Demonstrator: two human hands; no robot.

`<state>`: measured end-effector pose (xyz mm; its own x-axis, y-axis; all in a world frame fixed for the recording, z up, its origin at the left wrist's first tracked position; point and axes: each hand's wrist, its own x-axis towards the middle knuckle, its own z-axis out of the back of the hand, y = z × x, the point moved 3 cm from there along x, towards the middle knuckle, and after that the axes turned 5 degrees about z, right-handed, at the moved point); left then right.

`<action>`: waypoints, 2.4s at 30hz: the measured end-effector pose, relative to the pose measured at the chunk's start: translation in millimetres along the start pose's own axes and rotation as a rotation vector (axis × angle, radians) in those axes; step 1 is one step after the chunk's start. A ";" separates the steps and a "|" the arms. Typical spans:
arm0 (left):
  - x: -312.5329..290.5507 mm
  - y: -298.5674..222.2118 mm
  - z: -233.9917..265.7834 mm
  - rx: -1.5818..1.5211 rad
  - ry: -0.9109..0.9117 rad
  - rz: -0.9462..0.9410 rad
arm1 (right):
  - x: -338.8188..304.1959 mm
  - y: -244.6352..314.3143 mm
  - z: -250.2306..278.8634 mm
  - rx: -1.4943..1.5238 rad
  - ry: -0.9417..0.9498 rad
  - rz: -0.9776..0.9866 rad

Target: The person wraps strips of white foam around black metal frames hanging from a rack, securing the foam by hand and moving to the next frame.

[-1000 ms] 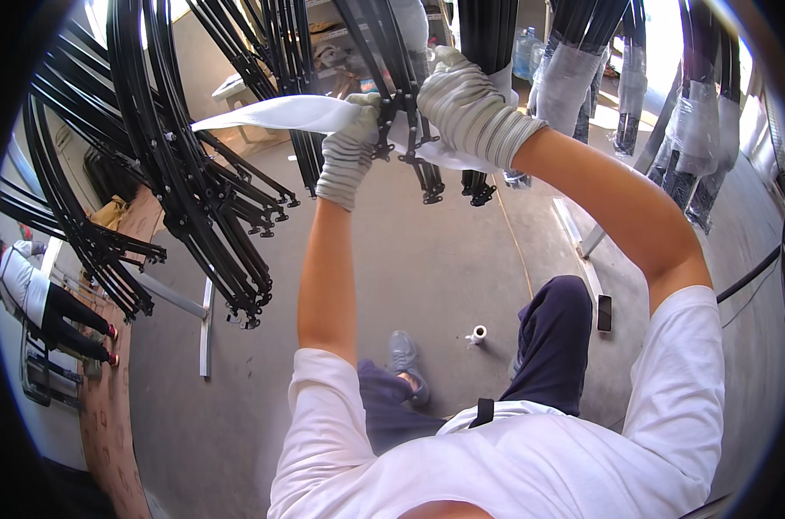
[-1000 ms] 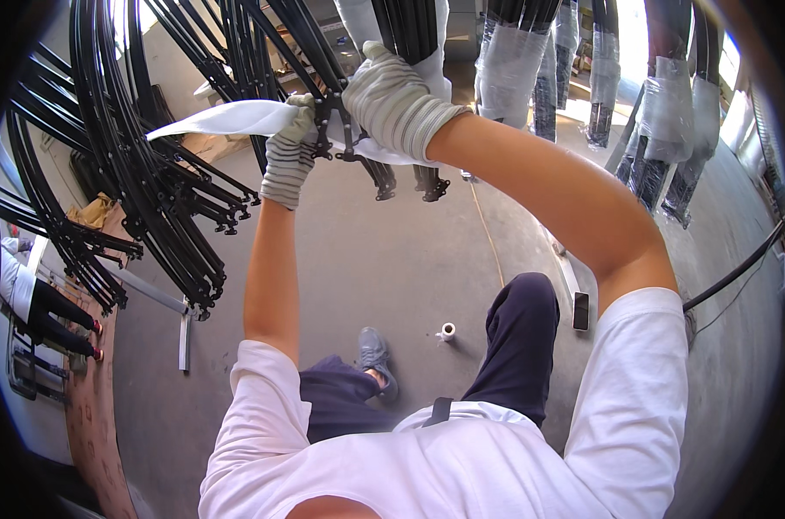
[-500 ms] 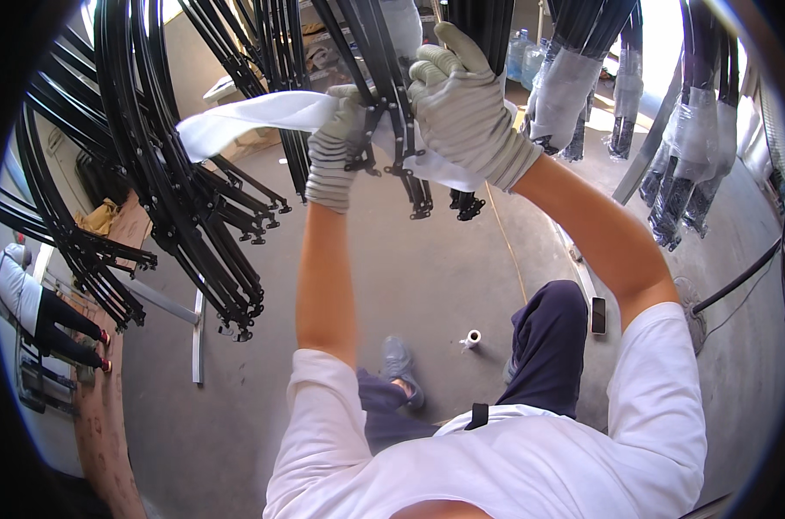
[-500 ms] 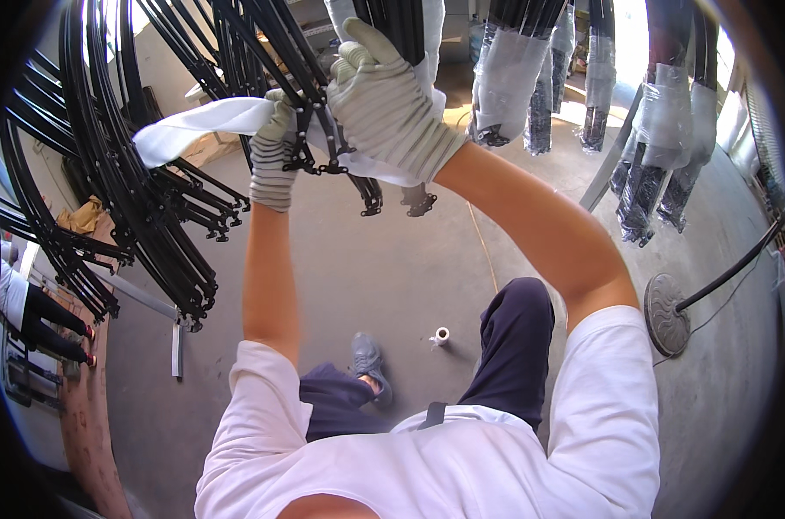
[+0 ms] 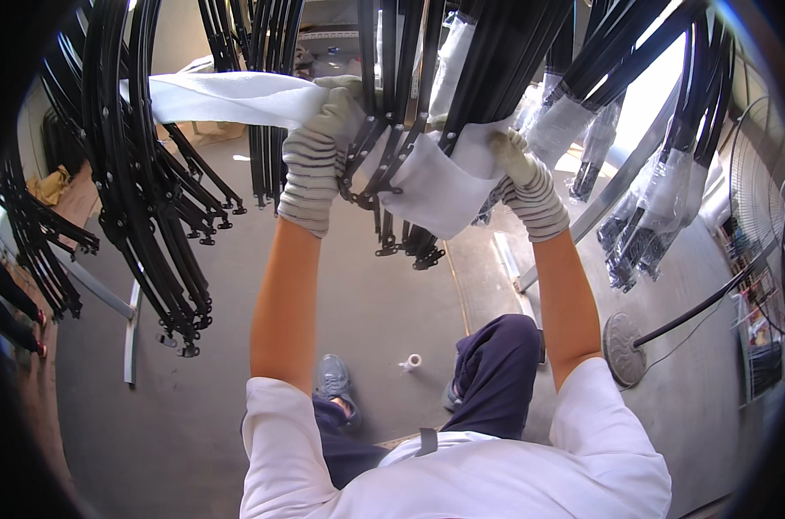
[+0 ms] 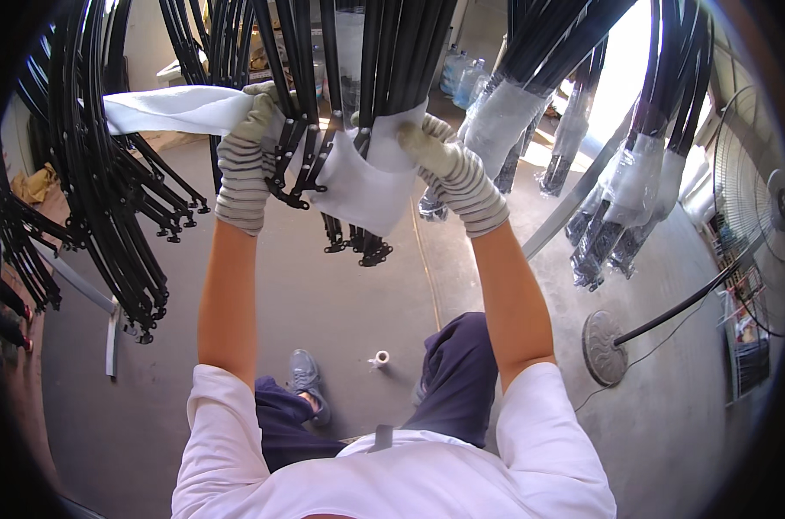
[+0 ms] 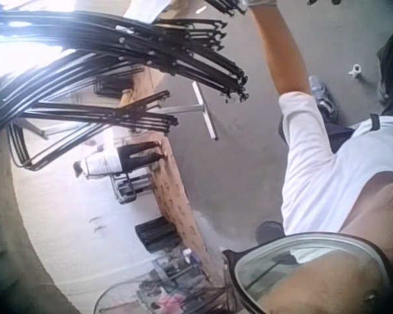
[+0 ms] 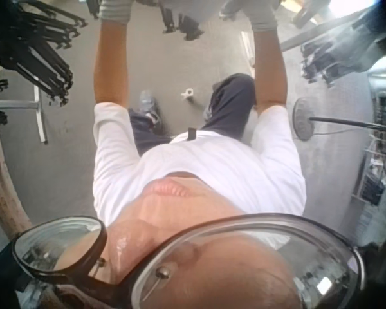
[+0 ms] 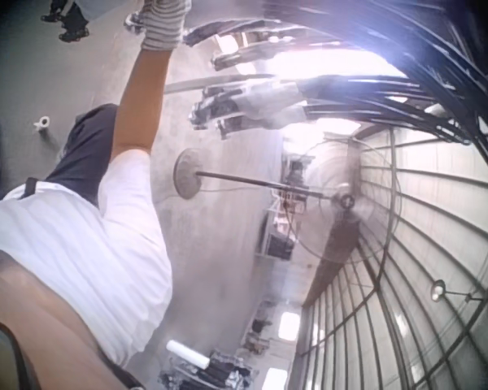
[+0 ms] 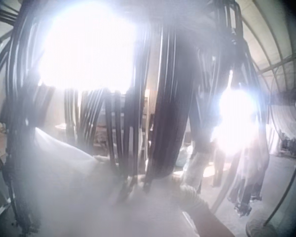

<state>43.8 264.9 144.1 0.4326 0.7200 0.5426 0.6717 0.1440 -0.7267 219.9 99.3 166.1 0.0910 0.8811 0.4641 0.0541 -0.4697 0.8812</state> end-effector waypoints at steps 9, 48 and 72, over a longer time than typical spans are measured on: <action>-32.2 -57.7 -30.3 0.626 0.004 -0.151 | -11.4 23.6 -52.7 0.294 0.150 0.075; -33.2 -64.4 -46.5 0.030 0.178 0.220 | -2.0 -26.7 -83.6 -0.516 -0.563 0.454; -70.6 -67.5 -127.0 -0.021 -0.081 -0.240 | 39.6 178.5 -89.0 0.166 0.229 0.165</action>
<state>44.3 118.1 208.3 0.2102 0.7189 0.6626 0.7621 0.3041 -0.5716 144.7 55.3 349.8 -0.1126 0.7729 0.6244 0.2208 -0.5933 0.7741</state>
